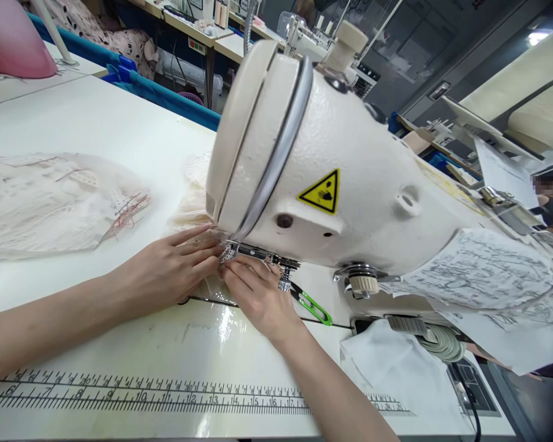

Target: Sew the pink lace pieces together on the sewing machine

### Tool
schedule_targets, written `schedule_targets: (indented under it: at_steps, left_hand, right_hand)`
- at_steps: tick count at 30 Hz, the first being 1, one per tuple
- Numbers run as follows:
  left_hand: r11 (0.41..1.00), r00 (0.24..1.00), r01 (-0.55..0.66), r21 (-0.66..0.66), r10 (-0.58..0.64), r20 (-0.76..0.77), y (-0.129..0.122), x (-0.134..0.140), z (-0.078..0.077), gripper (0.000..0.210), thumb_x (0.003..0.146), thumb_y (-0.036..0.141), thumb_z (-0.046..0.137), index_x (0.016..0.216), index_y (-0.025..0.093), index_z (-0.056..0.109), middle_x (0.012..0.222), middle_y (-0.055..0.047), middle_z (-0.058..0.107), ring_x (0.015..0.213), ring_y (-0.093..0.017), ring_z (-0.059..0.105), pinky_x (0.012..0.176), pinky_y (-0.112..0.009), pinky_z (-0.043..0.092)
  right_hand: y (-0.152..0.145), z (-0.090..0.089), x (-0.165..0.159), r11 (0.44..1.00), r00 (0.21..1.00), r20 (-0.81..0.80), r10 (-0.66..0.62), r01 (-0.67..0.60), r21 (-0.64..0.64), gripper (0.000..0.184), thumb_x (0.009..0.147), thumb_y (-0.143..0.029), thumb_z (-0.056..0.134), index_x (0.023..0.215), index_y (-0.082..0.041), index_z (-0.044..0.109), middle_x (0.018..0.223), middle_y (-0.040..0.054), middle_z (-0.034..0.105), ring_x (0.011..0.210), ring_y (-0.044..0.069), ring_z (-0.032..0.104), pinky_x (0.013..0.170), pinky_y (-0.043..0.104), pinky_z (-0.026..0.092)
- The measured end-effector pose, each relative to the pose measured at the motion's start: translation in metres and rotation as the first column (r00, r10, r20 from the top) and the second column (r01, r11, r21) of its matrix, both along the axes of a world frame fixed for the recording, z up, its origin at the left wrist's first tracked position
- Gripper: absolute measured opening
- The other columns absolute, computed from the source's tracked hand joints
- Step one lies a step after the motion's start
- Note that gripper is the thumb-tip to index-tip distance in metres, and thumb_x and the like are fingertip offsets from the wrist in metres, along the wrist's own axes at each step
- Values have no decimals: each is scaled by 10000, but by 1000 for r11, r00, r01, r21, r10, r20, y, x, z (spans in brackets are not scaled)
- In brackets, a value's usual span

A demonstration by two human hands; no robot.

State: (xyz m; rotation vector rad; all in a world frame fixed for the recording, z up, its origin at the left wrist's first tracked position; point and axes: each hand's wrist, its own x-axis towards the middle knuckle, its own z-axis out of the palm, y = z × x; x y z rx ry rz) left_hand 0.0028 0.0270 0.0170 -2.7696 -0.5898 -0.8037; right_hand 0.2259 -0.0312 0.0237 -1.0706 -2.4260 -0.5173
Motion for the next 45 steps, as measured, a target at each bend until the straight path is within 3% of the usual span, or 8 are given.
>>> schedule_targets:
  at_steps: [9,15,25,34,36,38,40,45]
  left_hand:
    - [998,999,3,-58,0,54,-5,-4,5,288,965,162,427,1109,165,676,1167,-92,774,1202,-253,680,1232,-448,387]
    - [998,995,68,2,-68,71,-5,-7,13,213,1041,158,466,922,198,638,892,-5,743,853,-199,639,1046,-389,474]
    - [997,997,54,46,-56,59,-9,-7,9,310,1067,161,459,787,210,583,817,8,648,799,-179,569,992,-378,455]
    - [993,997,62,96,-67,44,-10,-5,14,345,1050,137,461,732,214,570,736,16,586,714,-172,525,892,-360,478]
    - [996,997,66,54,-68,36,-8,-5,13,305,1054,159,441,827,209,639,829,-11,677,806,-193,604,918,-362,496]
    - [997,997,73,-23,-73,17,-6,-7,11,258,1036,187,442,1065,170,699,1040,-71,753,1006,-226,671,1016,-365,497]
    - [992,995,85,-99,-88,-34,-2,-10,8,374,994,226,478,1298,98,655,1255,-138,736,1199,-260,661,1115,-371,467]
    - [986,988,57,-159,-78,-130,2,-16,3,537,962,301,494,1446,96,603,1443,-139,659,1344,-280,617,1205,-381,417]
  right_hand:
    - [4,-4,0,998,997,-78,-2,-3,-62,203,999,-37,559,1019,-178,703,1121,9,790,1085,148,681,942,273,523]
    - [-1,-2,-7,998,991,-130,-39,33,-47,149,986,-100,546,982,-202,654,945,-3,773,949,148,678,844,305,498]
    - [1,6,-15,978,951,-231,203,-209,2,140,1013,-156,650,886,-201,689,851,-12,729,931,139,667,1075,345,499]
    - [0,2,-17,973,942,-252,220,-232,-17,150,1003,-137,674,871,-201,706,854,-23,762,905,127,703,1103,332,517]
    - [0,-1,-17,971,939,-259,228,-239,-13,122,996,-120,679,909,-196,719,872,-26,775,907,124,710,1110,327,516]
    - [-1,-2,-16,972,938,-264,223,-236,-16,123,982,-88,681,932,-189,730,894,-26,787,905,122,718,1103,317,525]
    - [-1,-2,-15,972,943,-251,217,-232,-34,154,973,-51,665,931,-181,735,904,-21,794,893,119,724,1083,300,540]
    - [-3,2,-14,971,950,-233,210,-230,-62,195,993,-47,614,928,-178,742,909,-7,803,899,122,731,1036,280,562]
